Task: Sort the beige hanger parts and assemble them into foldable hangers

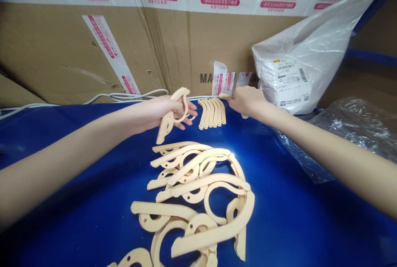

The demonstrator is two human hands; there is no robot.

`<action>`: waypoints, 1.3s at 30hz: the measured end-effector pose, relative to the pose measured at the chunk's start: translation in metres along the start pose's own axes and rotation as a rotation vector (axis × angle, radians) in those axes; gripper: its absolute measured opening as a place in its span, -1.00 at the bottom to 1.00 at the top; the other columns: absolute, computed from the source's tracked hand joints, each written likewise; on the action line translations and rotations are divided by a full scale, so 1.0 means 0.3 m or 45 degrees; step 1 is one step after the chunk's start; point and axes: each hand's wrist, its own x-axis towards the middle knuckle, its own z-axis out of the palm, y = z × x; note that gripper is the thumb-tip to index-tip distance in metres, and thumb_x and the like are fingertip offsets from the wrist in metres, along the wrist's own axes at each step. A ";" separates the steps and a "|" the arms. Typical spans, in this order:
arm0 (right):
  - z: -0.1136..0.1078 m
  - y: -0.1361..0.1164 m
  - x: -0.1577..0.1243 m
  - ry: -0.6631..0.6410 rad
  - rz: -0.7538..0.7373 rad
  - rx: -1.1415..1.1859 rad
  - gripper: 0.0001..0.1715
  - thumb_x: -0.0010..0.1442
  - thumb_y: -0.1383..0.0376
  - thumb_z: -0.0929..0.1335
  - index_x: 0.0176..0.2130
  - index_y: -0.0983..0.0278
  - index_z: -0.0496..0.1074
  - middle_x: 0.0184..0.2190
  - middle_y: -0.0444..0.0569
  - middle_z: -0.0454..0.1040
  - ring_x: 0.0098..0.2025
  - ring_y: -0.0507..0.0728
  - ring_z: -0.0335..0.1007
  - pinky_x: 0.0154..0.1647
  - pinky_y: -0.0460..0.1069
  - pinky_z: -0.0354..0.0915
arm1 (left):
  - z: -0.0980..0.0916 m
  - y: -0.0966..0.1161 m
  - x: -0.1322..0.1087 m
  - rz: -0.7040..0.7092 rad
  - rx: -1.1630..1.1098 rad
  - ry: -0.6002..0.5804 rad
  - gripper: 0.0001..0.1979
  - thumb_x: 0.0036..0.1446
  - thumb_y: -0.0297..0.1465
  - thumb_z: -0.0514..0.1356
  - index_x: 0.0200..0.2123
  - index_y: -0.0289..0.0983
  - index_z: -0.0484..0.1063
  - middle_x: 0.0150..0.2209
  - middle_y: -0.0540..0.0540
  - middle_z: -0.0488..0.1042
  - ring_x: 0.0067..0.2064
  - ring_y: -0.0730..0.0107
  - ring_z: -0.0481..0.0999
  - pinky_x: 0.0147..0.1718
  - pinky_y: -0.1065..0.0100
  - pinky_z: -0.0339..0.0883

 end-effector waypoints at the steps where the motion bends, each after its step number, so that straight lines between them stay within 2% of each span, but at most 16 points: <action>1: 0.014 0.008 0.004 0.024 -0.011 -0.068 -0.54 0.13 0.09 0.39 -0.68 0.19 0.27 -0.84 -0.13 0.14 -0.65 0.16 0.29 -0.47 0.09 0.28 | 0.010 0.001 0.010 -0.022 -0.037 -0.029 -0.78 -0.11 -0.54 0.15 -0.32 -0.30 0.45 -0.22 -0.22 0.53 -0.30 0.24 0.55 -0.40 0.30 0.42; 5: 0.054 0.011 0.005 0.022 -0.105 -0.162 -0.45 0.20 -0.06 0.30 -0.64 0.20 0.36 -0.78 -0.05 0.28 -0.58 0.21 0.39 -0.44 0.11 0.32 | 0.027 0.002 0.037 -0.090 -0.135 -0.034 -0.90 0.01 -0.42 0.16 -0.34 -0.30 0.39 -0.40 -0.12 0.42 -0.48 0.42 0.39 -0.59 0.41 0.24; 10: 0.038 -0.002 -0.009 -0.190 -0.170 0.050 -0.44 0.35 0.08 0.15 -0.58 0.20 0.37 -0.63 -0.02 0.48 -0.58 0.15 0.39 -0.33 0.10 0.33 | -0.014 0.005 0.029 -0.104 -0.252 0.086 -0.57 0.17 0.01 0.04 -0.46 -0.24 0.28 -0.55 0.02 0.15 -0.62 0.54 0.10 -0.71 0.44 -0.11; 12: 0.016 -0.027 -0.031 -0.076 -0.147 0.033 -0.55 0.34 0.12 0.18 -0.47 0.22 0.42 -0.58 -0.01 0.48 -0.51 0.18 0.43 -0.32 0.10 0.30 | -0.026 0.011 0.018 -0.071 -0.283 0.145 -0.57 0.22 -0.01 0.03 -0.49 -0.23 0.24 -0.55 0.02 0.14 -0.61 0.56 0.10 -0.69 0.45 -0.08; 13: 0.004 -0.047 -0.046 0.046 -0.146 0.004 -0.59 0.33 0.11 0.19 -0.42 0.22 0.43 -0.56 0.00 0.48 -0.46 0.21 0.44 -0.33 0.10 0.28 | -0.028 0.014 0.013 -0.039 -0.293 0.153 -0.60 0.25 -0.07 0.05 -0.49 -0.24 0.23 -0.55 0.03 0.15 -0.61 0.56 0.12 -0.67 0.45 -0.02; 15: -0.019 -0.103 -0.083 0.183 -0.265 0.112 -0.52 0.35 0.02 0.17 -0.41 0.22 0.42 -0.52 0.00 0.47 -0.40 0.20 0.44 -0.33 0.08 0.25 | -0.019 0.022 0.005 0.045 -0.323 0.147 -0.67 0.30 -0.22 0.09 -0.47 -0.26 0.25 -0.53 0.04 0.16 -0.57 0.57 0.16 -0.58 0.46 0.14; 17: -0.038 -0.167 -0.119 -0.005 -0.439 0.528 -0.39 0.35 -0.10 0.13 -0.45 0.22 0.40 -0.51 -0.05 0.47 -0.49 0.09 0.39 -0.41 0.02 0.23 | -0.001 0.029 0.001 0.143 -0.355 0.133 -0.72 0.33 -0.33 0.09 -0.45 -0.29 0.29 -0.51 0.03 0.22 -0.51 0.56 0.25 -0.46 0.46 0.25; 19: -0.054 -0.220 -0.145 -0.189 -0.482 0.846 -0.45 0.27 -0.14 0.25 -0.42 0.23 0.43 -0.50 -0.08 0.48 -0.54 0.04 0.36 -0.51 -0.03 0.17 | 0.015 0.036 -0.003 0.227 -0.348 0.135 -0.70 0.35 -0.35 0.06 -0.46 -0.30 0.30 -0.48 0.00 0.28 -0.47 0.54 0.31 -0.40 0.45 0.29; 21: -0.071 -0.249 -0.158 -0.224 -0.468 1.034 -0.56 0.21 -0.07 0.36 -0.41 0.23 0.46 -0.58 -0.13 0.40 -0.59 0.00 0.27 -0.58 -0.04 0.11 | 0.020 0.046 -0.011 0.328 -0.290 0.160 -0.66 0.37 -0.33 0.04 -0.49 -0.29 0.27 -0.48 -0.01 0.29 -0.46 0.52 0.32 -0.39 0.43 0.28; 23: -0.094 -0.250 -0.159 -0.167 -0.439 1.114 -0.63 0.20 0.00 0.40 -0.43 0.23 0.48 -0.63 -0.17 0.32 -0.62 -0.03 0.15 -0.60 -0.05 0.08 | 0.011 0.061 -0.027 0.451 -0.197 0.224 -0.65 0.36 -0.36 0.05 -0.52 -0.27 0.24 -0.51 0.02 0.24 -0.48 0.53 0.28 -0.40 0.42 0.24; 25: -0.123 -0.234 -0.156 -0.079 -0.417 1.110 -0.65 0.21 0.03 0.41 -0.43 0.24 0.50 -0.63 -0.17 0.30 -0.62 -0.04 0.11 -0.60 -0.06 0.07 | -0.006 0.081 -0.050 0.561 -0.050 0.286 -0.65 0.34 -0.42 0.04 -0.55 -0.28 0.25 -0.53 0.03 0.22 -0.48 0.52 0.26 -0.37 0.41 0.20; 28: -0.169 -0.212 -0.150 0.133 -0.448 0.960 -0.67 0.19 0.03 0.43 -0.38 0.24 0.54 -0.57 -0.13 0.39 -0.57 -0.01 0.19 -0.55 -0.05 0.11 | -0.031 0.109 -0.087 0.658 0.228 0.355 -0.65 0.31 -0.46 0.04 -0.56 -0.30 0.30 -0.52 0.02 0.25 -0.44 0.50 0.28 -0.33 0.38 0.15; 33: -0.181 -0.209 -0.138 0.598 -0.592 0.263 -0.67 0.34 0.05 0.27 -0.26 0.18 0.48 -0.44 -0.04 0.46 -0.35 0.14 0.36 -0.36 -0.02 0.15 | -0.031 0.113 -0.121 0.834 0.627 0.393 -0.60 0.35 -0.34 0.01 -0.58 -0.26 0.22 -0.55 0.01 0.15 -0.44 0.43 0.23 -0.37 0.33 0.03; 36: -0.140 -0.210 -0.126 0.569 -0.565 0.055 -0.72 0.36 0.16 0.22 -0.34 0.20 0.38 -0.56 -0.06 0.33 -0.39 0.16 0.33 -0.33 0.00 0.13 | -0.018 0.085 -0.109 0.975 0.761 0.480 -0.62 0.38 -0.31 -0.05 -0.53 -0.21 0.16 -0.53 0.01 0.15 -0.43 0.37 0.22 -0.36 0.32 0.03; 38: -0.114 -0.208 -0.119 0.377 -0.558 0.209 -0.69 0.34 0.21 0.20 -0.41 0.21 0.36 -0.61 -0.08 0.29 -0.48 0.11 0.27 -0.36 0.01 0.12 | -0.018 0.056 -0.077 0.954 0.785 0.528 -0.65 0.38 -0.34 -0.06 -0.51 -0.19 0.16 -0.51 0.00 0.22 -0.40 0.34 0.27 -0.33 0.33 0.07; 39: -0.107 -0.208 -0.116 0.254 -0.511 0.400 -0.66 0.34 0.22 0.19 -0.44 0.22 0.36 -0.63 -0.09 0.27 -0.53 0.09 0.23 -0.40 0.00 0.11 | -0.022 0.038 -0.054 0.897 0.777 0.541 -0.66 0.37 -0.35 -0.06 -0.51 -0.19 0.17 -0.49 0.00 0.26 -0.38 0.33 0.30 -0.31 0.33 0.10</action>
